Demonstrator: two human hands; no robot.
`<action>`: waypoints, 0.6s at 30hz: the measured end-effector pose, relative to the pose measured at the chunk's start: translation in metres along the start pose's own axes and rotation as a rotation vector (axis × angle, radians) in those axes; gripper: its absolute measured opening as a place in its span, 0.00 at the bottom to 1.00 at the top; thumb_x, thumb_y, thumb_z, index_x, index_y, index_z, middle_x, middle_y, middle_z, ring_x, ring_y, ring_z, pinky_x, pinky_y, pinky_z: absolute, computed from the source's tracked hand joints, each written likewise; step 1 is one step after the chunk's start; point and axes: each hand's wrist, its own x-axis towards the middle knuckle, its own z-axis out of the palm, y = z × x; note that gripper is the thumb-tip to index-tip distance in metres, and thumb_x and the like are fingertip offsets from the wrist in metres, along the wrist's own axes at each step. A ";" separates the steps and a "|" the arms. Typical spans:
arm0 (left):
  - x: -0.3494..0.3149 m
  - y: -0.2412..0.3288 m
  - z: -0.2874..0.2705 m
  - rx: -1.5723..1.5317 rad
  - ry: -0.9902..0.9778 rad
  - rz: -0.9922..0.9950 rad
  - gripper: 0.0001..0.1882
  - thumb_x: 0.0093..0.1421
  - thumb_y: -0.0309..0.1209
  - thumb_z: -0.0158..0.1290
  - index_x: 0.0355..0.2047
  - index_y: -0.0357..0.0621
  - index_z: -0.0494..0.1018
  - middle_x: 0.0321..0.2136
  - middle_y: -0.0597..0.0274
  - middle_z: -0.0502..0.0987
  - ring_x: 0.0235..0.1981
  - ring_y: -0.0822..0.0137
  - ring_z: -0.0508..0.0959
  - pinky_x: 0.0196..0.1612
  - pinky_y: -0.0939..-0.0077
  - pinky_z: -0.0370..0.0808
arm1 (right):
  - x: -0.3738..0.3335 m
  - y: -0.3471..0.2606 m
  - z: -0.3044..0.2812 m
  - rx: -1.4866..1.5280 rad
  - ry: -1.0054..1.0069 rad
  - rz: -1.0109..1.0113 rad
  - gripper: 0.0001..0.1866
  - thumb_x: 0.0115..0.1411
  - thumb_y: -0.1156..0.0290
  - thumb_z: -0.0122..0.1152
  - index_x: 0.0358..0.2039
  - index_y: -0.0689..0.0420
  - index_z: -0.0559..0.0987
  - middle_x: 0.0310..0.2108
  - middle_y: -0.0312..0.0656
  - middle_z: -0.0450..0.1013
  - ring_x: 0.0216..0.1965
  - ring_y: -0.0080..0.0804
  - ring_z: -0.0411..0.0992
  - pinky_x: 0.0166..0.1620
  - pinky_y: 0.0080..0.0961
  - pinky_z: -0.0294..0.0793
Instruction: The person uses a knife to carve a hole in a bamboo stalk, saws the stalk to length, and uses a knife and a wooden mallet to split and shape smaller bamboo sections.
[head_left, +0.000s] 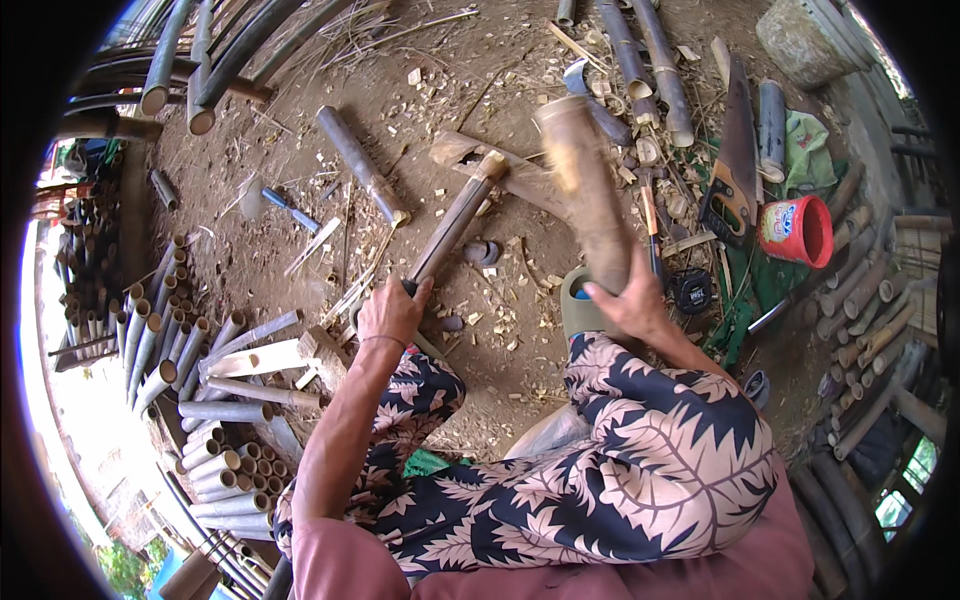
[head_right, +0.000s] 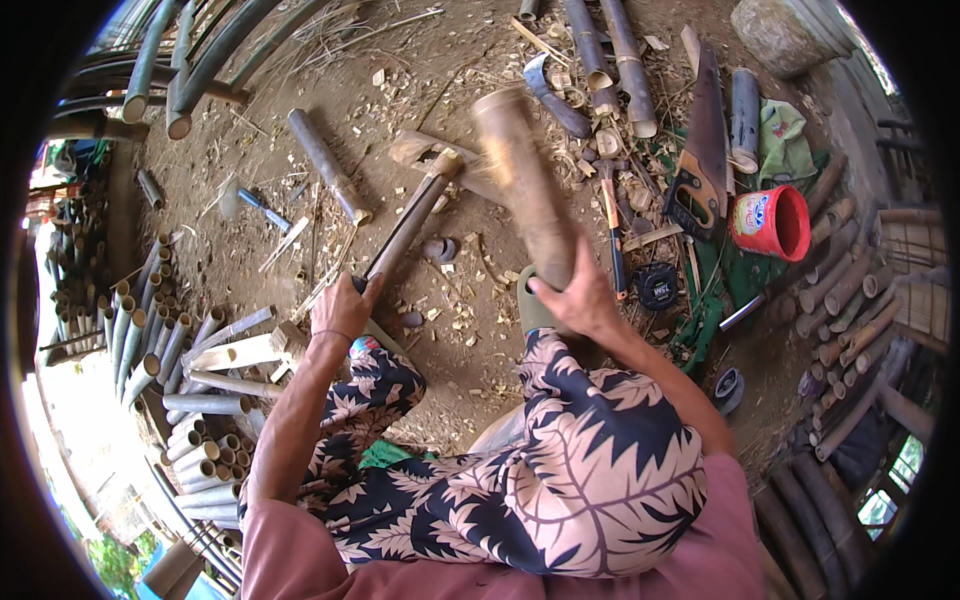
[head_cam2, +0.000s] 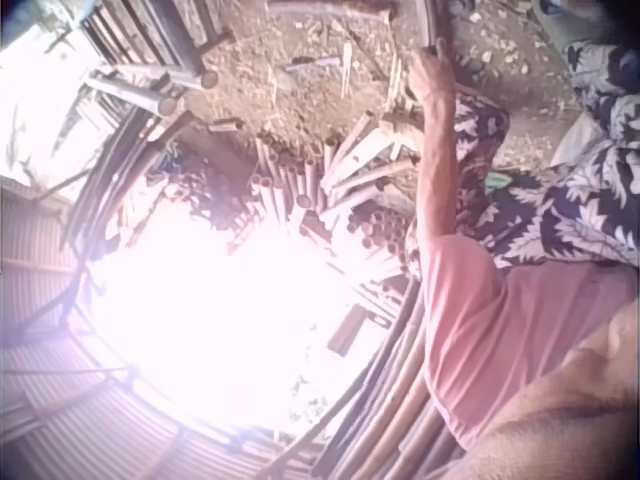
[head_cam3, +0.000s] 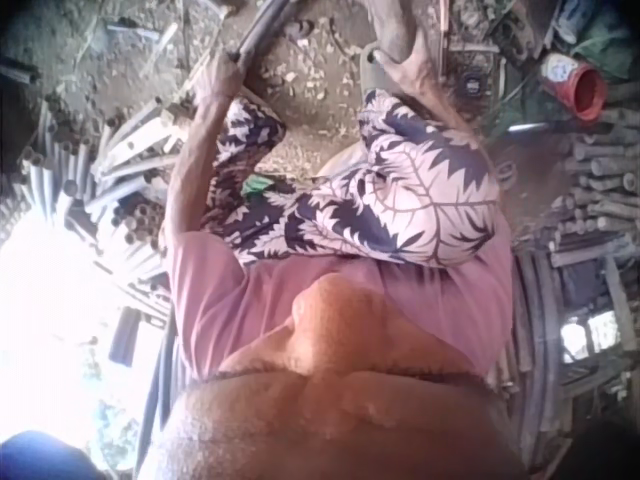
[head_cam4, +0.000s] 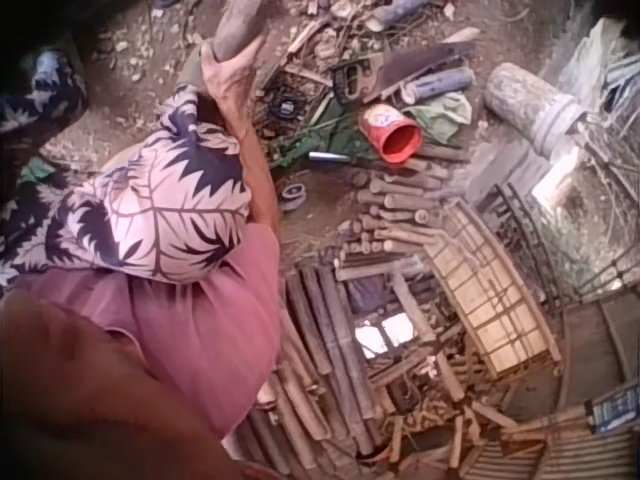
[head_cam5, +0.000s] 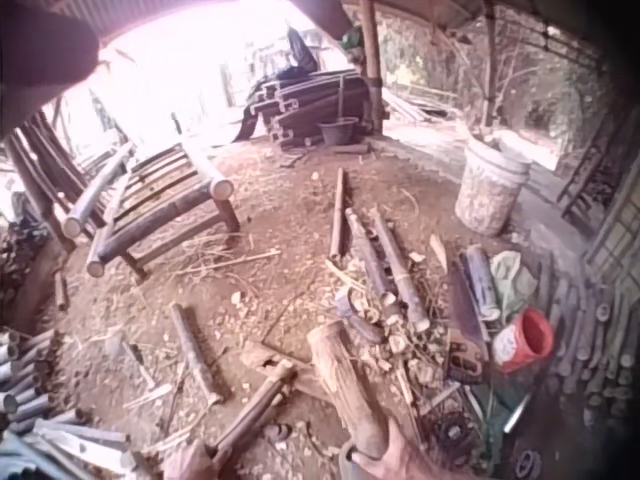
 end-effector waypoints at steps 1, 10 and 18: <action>-0.001 0.002 -0.003 0.005 0.000 0.003 0.34 0.62 0.62 0.47 0.36 0.36 0.74 0.31 0.39 0.80 0.35 0.42 0.81 0.38 0.50 0.76 | 0.005 0.009 0.008 -0.117 -0.069 -0.034 0.52 0.51 0.57 0.70 0.68 0.62 0.50 0.55 0.64 0.68 0.50 0.57 0.73 0.55 0.45 0.74; -0.006 0.019 -0.035 0.034 -0.042 -0.039 0.32 0.63 0.58 0.49 0.32 0.35 0.80 0.32 0.37 0.80 0.36 0.42 0.81 0.40 0.52 0.77 | 0.033 -0.001 0.024 -0.036 -0.057 0.056 0.49 0.52 0.57 0.68 0.66 0.62 0.52 0.44 0.67 0.72 0.40 0.62 0.76 0.46 0.50 0.78; -0.002 0.025 -0.060 0.155 -0.094 0.005 0.32 0.64 0.56 0.47 0.34 0.34 0.80 0.29 0.44 0.81 0.30 0.51 0.83 0.35 0.55 0.79 | 0.042 -0.012 0.023 0.263 0.069 0.022 0.47 0.53 0.57 0.68 0.64 0.65 0.54 0.48 0.67 0.71 0.42 0.56 0.77 0.47 0.45 0.78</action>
